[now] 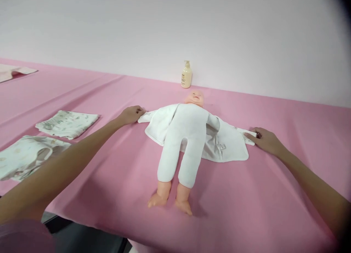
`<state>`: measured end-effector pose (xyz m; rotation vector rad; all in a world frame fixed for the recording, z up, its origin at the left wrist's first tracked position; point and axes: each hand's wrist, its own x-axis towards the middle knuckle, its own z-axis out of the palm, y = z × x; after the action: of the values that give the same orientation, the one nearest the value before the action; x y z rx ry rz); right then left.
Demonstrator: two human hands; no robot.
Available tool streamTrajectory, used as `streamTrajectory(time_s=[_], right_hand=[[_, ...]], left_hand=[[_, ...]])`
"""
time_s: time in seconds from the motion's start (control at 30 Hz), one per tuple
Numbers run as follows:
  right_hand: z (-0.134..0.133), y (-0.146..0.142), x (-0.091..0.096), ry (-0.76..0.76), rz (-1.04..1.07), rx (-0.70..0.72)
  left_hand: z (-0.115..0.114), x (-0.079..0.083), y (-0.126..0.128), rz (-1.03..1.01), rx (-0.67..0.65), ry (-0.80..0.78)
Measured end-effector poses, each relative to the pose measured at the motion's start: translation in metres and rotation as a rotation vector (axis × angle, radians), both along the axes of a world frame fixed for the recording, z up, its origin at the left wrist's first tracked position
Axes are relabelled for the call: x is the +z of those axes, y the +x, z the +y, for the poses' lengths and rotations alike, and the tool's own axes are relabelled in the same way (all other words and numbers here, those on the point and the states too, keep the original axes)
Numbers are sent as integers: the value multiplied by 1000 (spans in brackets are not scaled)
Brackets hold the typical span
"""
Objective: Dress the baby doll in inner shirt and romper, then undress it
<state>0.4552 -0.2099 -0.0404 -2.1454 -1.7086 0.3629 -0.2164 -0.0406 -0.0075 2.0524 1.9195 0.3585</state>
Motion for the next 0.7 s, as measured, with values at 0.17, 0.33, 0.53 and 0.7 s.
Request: streamTrajectory(time_s=[0.17,0.33,0.53,0.7], right_hand=[[-23,-18,4,266,-90,-20],[-106,-81,33,392,-22,88],[-245,-206,39,198,242,450],[-254,-271,41,446,169,409]], left_hand=[[-16,2,16,332,-38,118],[-44,21,29,354,73,284],[-181,63,110,-190,-239,546],[-375,69,196,-352,-867,535]])
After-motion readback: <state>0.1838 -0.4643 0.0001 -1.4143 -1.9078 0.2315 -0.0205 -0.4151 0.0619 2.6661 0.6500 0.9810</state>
